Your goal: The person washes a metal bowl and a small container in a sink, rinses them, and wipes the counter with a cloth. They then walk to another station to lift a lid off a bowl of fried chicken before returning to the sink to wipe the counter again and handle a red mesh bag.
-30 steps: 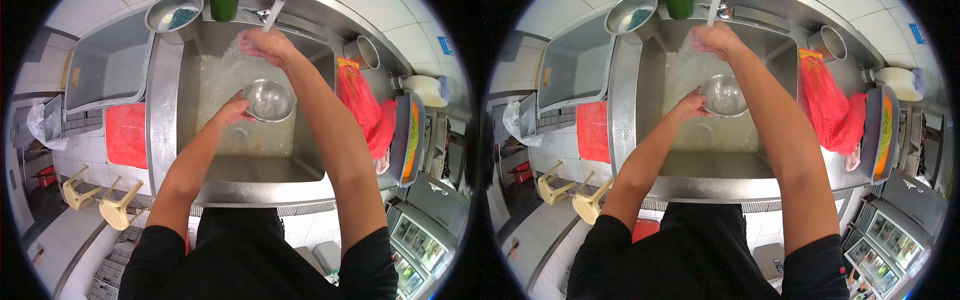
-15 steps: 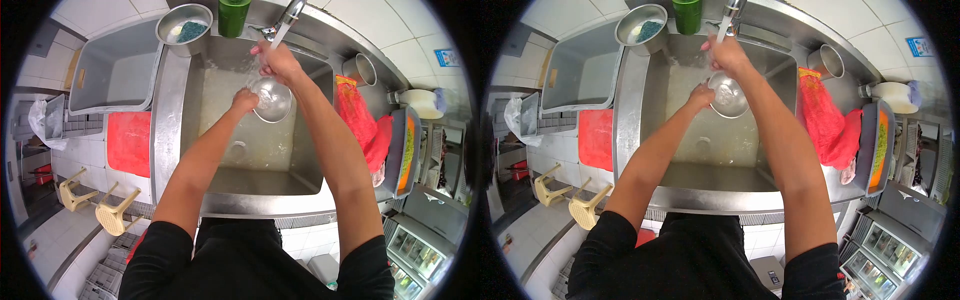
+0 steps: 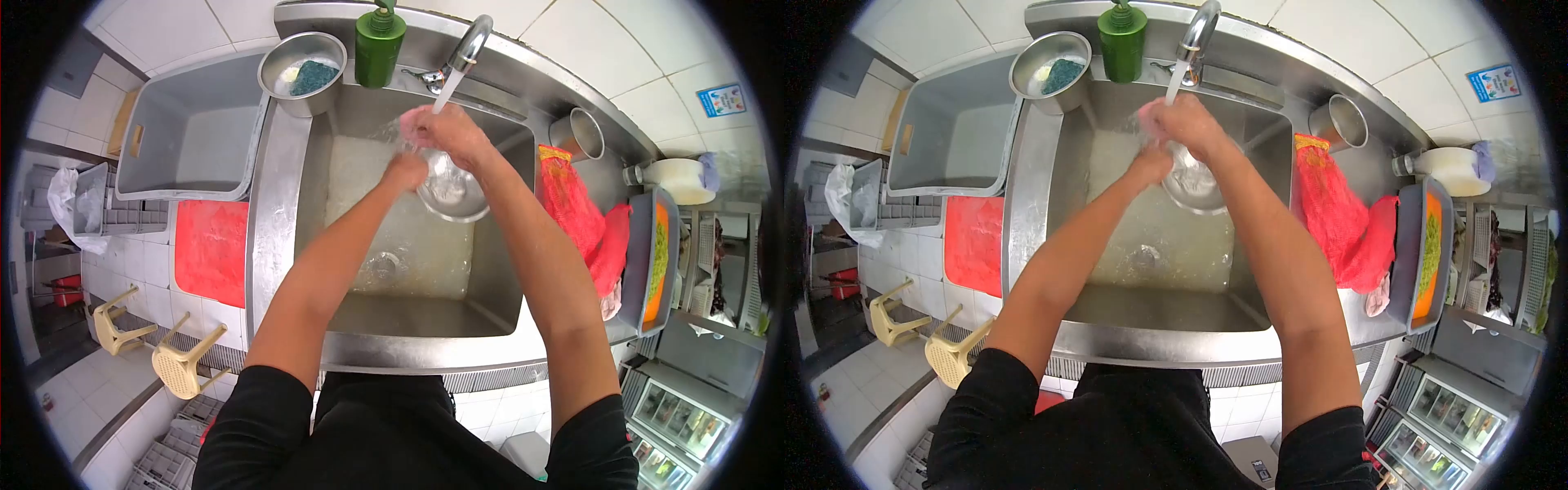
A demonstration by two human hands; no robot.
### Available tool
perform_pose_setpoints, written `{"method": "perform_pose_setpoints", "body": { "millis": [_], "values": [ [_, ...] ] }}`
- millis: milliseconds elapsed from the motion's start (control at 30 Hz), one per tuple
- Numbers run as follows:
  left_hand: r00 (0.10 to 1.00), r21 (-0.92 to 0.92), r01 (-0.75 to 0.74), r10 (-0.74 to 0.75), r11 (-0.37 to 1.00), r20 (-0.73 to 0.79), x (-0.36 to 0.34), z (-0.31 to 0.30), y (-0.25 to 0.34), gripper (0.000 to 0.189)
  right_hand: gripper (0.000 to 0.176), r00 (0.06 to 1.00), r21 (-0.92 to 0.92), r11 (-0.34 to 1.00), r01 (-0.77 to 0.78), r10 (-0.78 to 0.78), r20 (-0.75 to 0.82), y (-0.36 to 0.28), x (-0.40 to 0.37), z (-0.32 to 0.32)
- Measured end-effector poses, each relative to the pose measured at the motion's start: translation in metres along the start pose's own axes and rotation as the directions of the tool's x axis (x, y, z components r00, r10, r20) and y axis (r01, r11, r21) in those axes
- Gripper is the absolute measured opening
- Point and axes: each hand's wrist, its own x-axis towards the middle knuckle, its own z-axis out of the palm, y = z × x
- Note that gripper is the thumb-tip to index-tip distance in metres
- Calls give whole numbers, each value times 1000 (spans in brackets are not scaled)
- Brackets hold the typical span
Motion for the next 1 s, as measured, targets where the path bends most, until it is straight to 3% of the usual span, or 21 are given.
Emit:
{"method": "perform_pose_setpoints", "body": {
  "millis": [33, 100, 200, 233, 300, 333, 367, 400, 433, 500, 533, 600, 633, 700, 733, 767, 800, 833, 867, 933, 1000],
  "values": [
    [963, -254, 170, -105, 952, 249, -16, -4, 4, 40, 20, 999, -7, 1000, -24, 24, 25, 0, 0, 0],
    [789, -235, 333, -134, 913, 600, 4, 17, -51, 49, 23, 998, -65, 996, -55, 57, 26, 6, 5, 1],
    [784, -322, 345, -83, 882, 615, -23, -6, -22, 43, 24, 997, -115, 990, -77, 76, -18, 9, 5, 1],
    [787, -327, 340, -77, 882, 612, -19, -11, -16, 43, 26, 999, -255, 966, -36, 26, -42, 12, 8, -1],
    [935, -663, 297, -70, 687, 347, 2, -25, -3, 37, 29, 998, -397, 918, 1, -26, -58, 3, 5, 2],
    [936, -667, 296, -66, 684, 347, 12, -34, 2, 37, 31, 979, -664, 739, 115, -199, -52, -13, -6, 10],
    [957, -805, 206, 55, 557, 283, 21, -43, 6, 35, 33, 935, -861, 472, 188, -356, 9, -22, -12, 17],
    [967, -909, 115, 164, 402, 195, 26, -48, 8, 32, 35, 879, -866, 431, 254, -477, 20, -21, -11, 19],
    [967, -909, 111, 167, 401, 192, 25, -44, 7, 32, 35, 877, -867, 428, 255, -480, 21, -28, -12, 22],
    [971, -910, 234, -32, 342, 238, 20, -30, -6, 28, 36, 981, -794, 597, 116, -193, -2, -46, -16, 26],
    [971, -909, 233, -29, 345, 237, 11, -24, -13, 28, 36, 981, -793, 597, 117, -196, -4, -41, -12, 24],
    [983, -709, 170, -65, 685, 172, -4, -15, -33, 28, 36, 880, -787, 563, 251, -471, -56, -16, 6, 17],
    [982, -710, 174, -69, 682, 174, -4, -13, -43, 28, 36, 883, -787, 564, 250, -467, -54, -5, 15, 13],
    [990, -619, 141, -119, 773, 77, -4, -3, -67, 32, 32, 920, -559, 825, 85, -281, -274, 14, 28, 6],
    [988, -621, 152, -126, 769, 86, 7, 1, -83, 32, 27, 977, -449, 891, -62, -38, -211, -3, 12, 8],
    [999, -469, 4, -24, 883, -37, 27, 2, -97, 34, 27, 976, -449, 890, -74, -27, -214, -3, 8, 6],
    [986, -285, -135, 100, 949, -137, 40, 5, -105, 35, 21, 999, -419, 907, 45, -45, 9, 0, 5, 1],
    [985, 83, -103, 113, 991, -127, 28, -8, -78, 34, 18, 970, -359, 921, 153, -71, 232, 3, 2, -1],
    [987, 440, -64, 123, 896, -107, 15, -22, -48, 33, 18, 942, -348, 923, 167, -45, 333, 5, 5, 2],
    [816, 167, -463, 492, 871, -304, 56, -2, -75, 31, 18, 972, -243, 966, 87, -29, 232, -1, -1, 14],
    [754, 67, -586, 574, 807, -321, 91, 1, -82, 30, 18, 992, -131, 991, 34, -17, 126, -14, -5, 14]
  ]
}}
